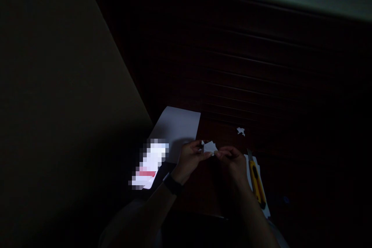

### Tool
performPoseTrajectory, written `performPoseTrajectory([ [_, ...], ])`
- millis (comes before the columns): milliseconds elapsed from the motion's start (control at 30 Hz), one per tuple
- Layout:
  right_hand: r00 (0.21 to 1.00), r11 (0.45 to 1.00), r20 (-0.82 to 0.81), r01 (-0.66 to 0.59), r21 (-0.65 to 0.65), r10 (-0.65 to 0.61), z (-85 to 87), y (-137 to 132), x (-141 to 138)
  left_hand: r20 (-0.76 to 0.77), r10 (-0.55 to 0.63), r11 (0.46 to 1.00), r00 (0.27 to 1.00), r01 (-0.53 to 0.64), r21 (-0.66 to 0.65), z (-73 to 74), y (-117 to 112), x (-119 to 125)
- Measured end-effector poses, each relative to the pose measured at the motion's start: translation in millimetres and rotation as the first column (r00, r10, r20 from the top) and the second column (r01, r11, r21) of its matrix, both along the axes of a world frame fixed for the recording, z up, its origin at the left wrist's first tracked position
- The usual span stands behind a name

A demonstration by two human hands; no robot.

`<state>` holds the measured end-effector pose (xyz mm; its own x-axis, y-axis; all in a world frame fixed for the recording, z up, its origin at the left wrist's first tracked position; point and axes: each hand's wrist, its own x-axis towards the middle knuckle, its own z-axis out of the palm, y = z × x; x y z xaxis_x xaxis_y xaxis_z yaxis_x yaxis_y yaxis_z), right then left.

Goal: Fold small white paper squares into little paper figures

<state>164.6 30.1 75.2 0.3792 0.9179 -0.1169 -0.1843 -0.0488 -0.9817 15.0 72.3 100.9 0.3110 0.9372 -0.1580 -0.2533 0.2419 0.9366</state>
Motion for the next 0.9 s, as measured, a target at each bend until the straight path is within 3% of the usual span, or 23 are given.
performPoseTrajectory([
  [300,0.991,1.0,0.135,-0.011,0.019,0.009,12.3,-1.8,-3.4,0.006,0.038,0.999,0.999,-0.038,-0.008,-1.9,-2.3,1.1],
  [500,0.985,1.0,0.17,-0.006,0.025,0.002,10.5,-2.2,-3.6,-0.032,0.078,0.997,0.996,-0.078,-0.009,-1.4,-2.2,0.6],
  [900,0.988,0.99,-0.153,-0.007,0.142,0.029,8.1,-3.5,-1.7,-0.05,-0.019,1.0,0.999,0.018,-0.02,3.4,-2.9,-2.5],
])
